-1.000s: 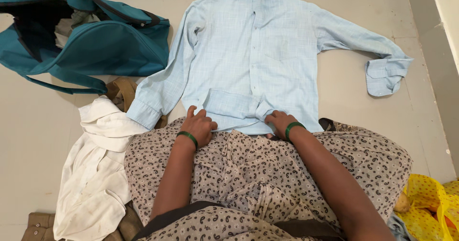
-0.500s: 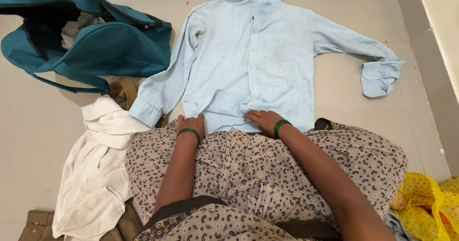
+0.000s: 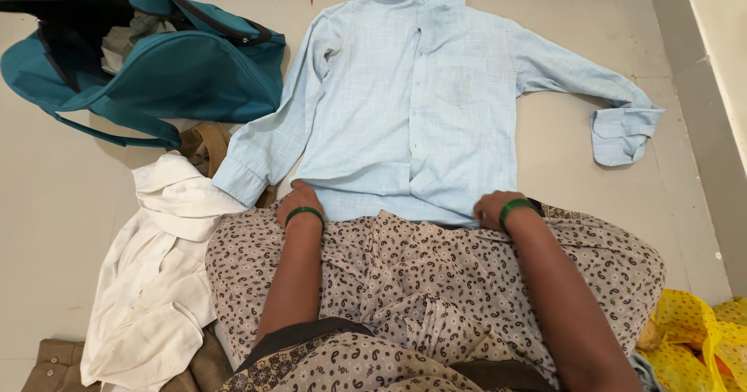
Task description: The person sits on the floor and folds a light blue long-sleeved shirt. They smooth the fabric, fold the sleeves inward, and button the shirt while arranging it on the floor.
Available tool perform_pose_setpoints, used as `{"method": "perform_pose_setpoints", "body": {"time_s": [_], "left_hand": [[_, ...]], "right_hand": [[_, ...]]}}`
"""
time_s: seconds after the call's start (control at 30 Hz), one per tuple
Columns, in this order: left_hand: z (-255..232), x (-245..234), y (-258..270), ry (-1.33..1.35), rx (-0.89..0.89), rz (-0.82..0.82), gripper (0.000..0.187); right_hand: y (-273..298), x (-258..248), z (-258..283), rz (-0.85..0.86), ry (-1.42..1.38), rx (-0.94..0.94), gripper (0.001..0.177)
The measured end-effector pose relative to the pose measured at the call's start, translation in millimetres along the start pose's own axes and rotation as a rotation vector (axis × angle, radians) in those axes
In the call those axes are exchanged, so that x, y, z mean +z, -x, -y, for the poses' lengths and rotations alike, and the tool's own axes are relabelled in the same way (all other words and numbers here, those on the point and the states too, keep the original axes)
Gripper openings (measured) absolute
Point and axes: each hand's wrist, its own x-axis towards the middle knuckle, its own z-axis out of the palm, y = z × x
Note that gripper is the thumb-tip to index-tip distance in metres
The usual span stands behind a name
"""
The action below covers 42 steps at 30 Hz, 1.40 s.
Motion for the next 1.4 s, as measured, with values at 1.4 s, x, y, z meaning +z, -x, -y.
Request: {"method": "perform_pose_setpoints", "body": {"time_s": [1.4], "left_hand": [[-8.3,2.0,-22.6,0.27,0.607,0.171,0.024]], "right_hand": [[-28.1,2.5,11.0,-0.256,-0.737,-0.478,0.04]]}}
